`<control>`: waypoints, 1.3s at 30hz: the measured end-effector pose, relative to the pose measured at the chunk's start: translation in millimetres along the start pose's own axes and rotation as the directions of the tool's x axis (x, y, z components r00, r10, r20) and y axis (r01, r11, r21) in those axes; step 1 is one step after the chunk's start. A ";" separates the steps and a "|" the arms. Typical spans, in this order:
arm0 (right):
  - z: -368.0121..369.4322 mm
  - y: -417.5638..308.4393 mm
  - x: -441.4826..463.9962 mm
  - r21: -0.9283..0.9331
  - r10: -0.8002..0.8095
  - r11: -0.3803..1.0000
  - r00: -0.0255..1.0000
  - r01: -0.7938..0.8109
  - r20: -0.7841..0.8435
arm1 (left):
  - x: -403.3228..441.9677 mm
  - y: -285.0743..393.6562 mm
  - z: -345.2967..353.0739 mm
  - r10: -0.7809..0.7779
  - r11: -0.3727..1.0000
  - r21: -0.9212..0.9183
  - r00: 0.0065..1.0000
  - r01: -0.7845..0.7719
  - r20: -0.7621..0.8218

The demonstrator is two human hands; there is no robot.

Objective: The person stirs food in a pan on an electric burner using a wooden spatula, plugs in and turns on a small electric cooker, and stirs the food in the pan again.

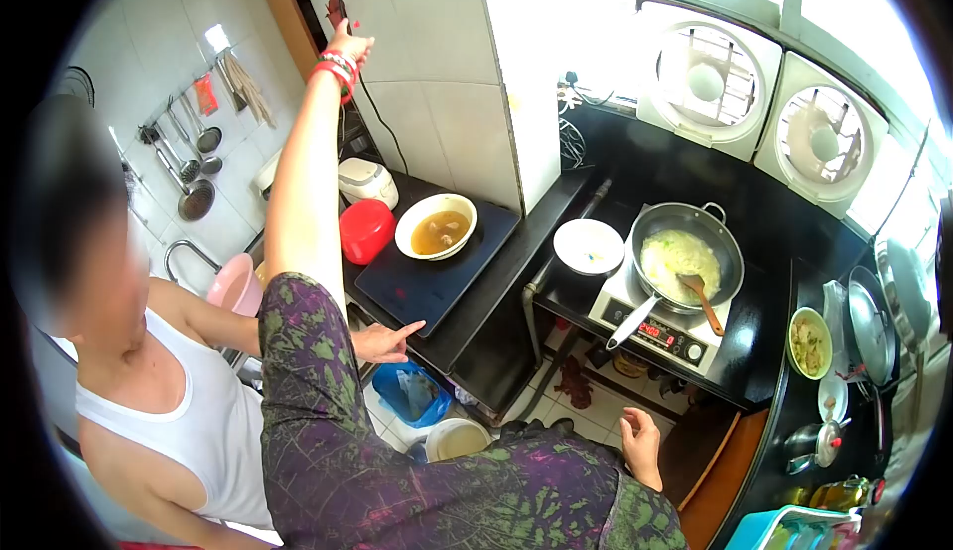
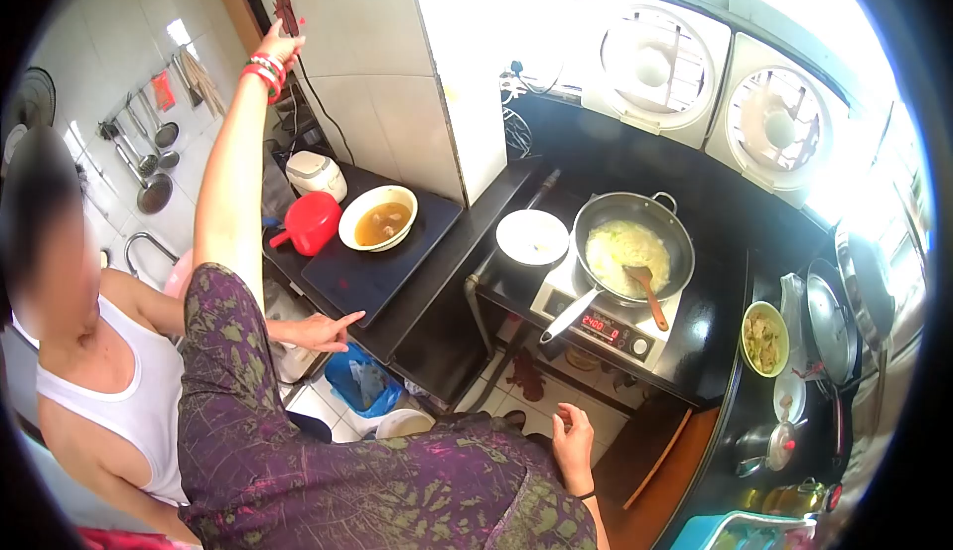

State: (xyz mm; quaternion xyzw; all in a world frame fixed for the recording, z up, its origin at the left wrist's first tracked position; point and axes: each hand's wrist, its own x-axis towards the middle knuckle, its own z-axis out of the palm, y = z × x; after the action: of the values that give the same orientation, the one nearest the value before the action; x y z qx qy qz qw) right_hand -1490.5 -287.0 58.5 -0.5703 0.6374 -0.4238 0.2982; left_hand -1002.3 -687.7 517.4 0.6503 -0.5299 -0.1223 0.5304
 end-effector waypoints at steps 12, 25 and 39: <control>2.8 1.1 5.3 0.021 0.060 0.998 0.998 -0.060 0.007 | 33.2 32.9 2.1 0.098 0.995 -0.011 0.995 -0.098 -0.018; -1.4 8.7 14.8 -0.043 0.109 0.993 0.992 -0.107 0.068 | 37.9 -282.4 -21.4 -0.381 0.876 0.379 0.909 0.297 0.167; 2.8 -1.4 38.5 -0.118 0.135 0.986 0.985 -0.122 0.104 | 6.4 -332.4 -6.7 -0.412 0.834 0.410 0.911 0.370 0.014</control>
State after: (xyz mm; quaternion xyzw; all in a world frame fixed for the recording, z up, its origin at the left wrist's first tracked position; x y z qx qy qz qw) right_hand -1494.1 -325.2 62.4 -0.5663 0.6778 -0.3353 0.3279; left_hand -808.9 -730.5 250.3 0.8318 -0.4257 -0.1506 0.3228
